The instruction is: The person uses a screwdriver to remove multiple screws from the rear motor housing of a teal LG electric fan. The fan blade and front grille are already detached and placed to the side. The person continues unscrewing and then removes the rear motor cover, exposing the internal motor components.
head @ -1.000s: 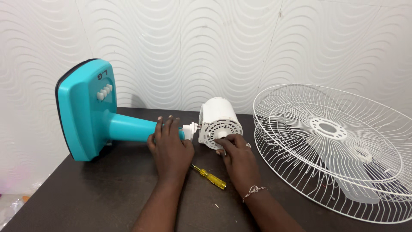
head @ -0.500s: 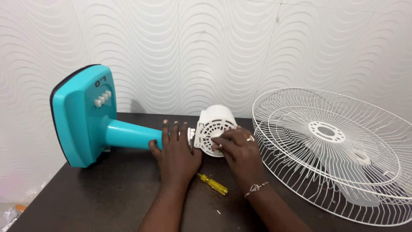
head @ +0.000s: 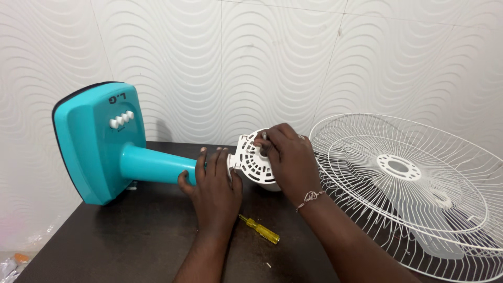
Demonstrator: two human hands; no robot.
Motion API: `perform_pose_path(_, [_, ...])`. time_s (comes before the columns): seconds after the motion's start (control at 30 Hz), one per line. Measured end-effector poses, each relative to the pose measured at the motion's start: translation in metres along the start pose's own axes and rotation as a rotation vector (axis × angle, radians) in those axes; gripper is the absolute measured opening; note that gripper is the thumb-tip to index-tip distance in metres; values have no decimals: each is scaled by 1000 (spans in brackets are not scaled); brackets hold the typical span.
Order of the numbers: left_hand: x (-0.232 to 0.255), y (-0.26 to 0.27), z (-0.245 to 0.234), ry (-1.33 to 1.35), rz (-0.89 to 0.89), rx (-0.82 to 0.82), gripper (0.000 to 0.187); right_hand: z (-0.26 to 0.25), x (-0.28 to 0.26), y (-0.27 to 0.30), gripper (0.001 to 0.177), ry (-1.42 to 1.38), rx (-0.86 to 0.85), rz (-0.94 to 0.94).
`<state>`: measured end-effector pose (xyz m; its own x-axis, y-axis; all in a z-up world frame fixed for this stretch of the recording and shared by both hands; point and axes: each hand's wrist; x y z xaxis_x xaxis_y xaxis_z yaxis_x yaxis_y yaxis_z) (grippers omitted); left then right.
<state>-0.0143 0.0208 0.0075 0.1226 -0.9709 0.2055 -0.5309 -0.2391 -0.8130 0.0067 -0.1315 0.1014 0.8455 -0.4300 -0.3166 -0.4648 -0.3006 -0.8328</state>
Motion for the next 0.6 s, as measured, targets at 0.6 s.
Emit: perform_pose_path(0.6, [3, -2, -3, 82, 121, 19, 55, -6, 15, -26, 27, -93, -33, 327])
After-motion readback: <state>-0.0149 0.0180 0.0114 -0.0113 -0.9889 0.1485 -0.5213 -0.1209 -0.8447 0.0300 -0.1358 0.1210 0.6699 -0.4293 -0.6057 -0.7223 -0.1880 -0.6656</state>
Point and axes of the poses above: each hand's wrist, its own y-axis away from the middle knuckle, its own z-axis out of the palm, x = y × z, and after that the axes turned 14 degrees about -y, right-handed
